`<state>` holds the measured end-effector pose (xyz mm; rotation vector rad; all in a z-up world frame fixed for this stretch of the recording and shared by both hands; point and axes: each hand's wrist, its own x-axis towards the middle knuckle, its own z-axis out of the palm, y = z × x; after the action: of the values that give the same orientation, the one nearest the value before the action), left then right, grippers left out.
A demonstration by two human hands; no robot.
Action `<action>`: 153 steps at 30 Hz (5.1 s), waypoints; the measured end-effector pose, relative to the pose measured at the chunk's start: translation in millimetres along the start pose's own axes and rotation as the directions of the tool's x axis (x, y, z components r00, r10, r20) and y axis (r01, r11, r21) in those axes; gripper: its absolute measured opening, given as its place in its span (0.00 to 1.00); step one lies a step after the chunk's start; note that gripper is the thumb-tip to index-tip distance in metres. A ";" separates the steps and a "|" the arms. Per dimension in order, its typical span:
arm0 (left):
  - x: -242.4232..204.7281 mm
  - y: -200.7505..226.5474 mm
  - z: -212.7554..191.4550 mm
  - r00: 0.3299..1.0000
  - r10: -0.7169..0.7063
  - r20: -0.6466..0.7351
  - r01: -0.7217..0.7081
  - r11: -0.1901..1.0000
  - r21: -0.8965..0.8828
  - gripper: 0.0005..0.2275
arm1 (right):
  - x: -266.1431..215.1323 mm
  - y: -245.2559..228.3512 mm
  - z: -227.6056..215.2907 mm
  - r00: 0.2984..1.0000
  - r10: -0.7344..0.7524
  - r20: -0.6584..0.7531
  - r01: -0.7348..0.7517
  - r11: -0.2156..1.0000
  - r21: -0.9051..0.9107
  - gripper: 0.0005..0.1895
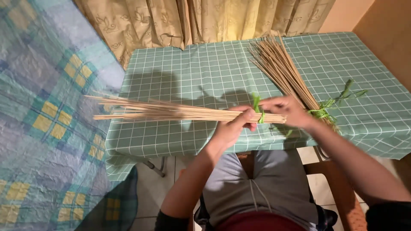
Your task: The person sorts dried coconut leaf midribs on a table by hand, gathering a bundle and then using a green strip to tie it together.
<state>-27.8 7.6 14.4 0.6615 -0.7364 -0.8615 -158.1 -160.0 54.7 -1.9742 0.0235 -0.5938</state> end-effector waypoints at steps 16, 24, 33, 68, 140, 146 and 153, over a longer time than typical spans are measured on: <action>-5.4 -0.3 8.4 0.994 0.005 0.107 -0.009 0.999 0.038 0.07 | -4.7 -31.9 -22.4 0.967 -0.189 0.170 0.255 0.724 -0.641 0.15; 7.8 -9.1 -21.7 0.977 -0.001 -0.211 0.036 0.987 0.159 0.14 | -49.7 -35.2 34.9 0.899 -0.114 0.422 0.373 0.703 -0.605 0.18; 2.3 30.1 12.4 0.968 0.063 0.243 -0.061 0.998 -0.013 0.19 | -18.8 -20.7 12.0 0.865 0.496 0.076 -0.369 0.730 -0.575 0.17; 26.9 -37.1 -1.1 0.998 0.048 -0.047 -0.046 0.998 0.044 0.06 | -83.2 10.7 18.9 0.925 -0.324 0.197 0.356 0.562 -0.746 0.08; -8.0 -21.2 -36.2 0.988 -0.135 -0.077 0.143 0.983 0.118 0.11 | -89.1 -53.9 73.4 0.968 0.053 0.247 0.144 0.688 -0.711 0.13; -15.1 -43.7 -29.6 0.979 -0.190 0.075 0.189 0.982 0.029 0.09 | -44.1 -42.1 4.0 0.997 -0.082 -0.017 0.054 0.785 -0.617 0.12; -3.2 -28.1 -46.3 0.988 -0.151 0.020 0.150 0.988 0.022 0.11 | -93.3 42.7 106.5 0.994 0.048 0.103 0.043 0.679 -0.733 0.24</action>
<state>-4.7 6.4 -34.6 0.7342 -0.7221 -1.0017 -185.6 -65.4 -55.8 -2.8022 0.2303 -0.5048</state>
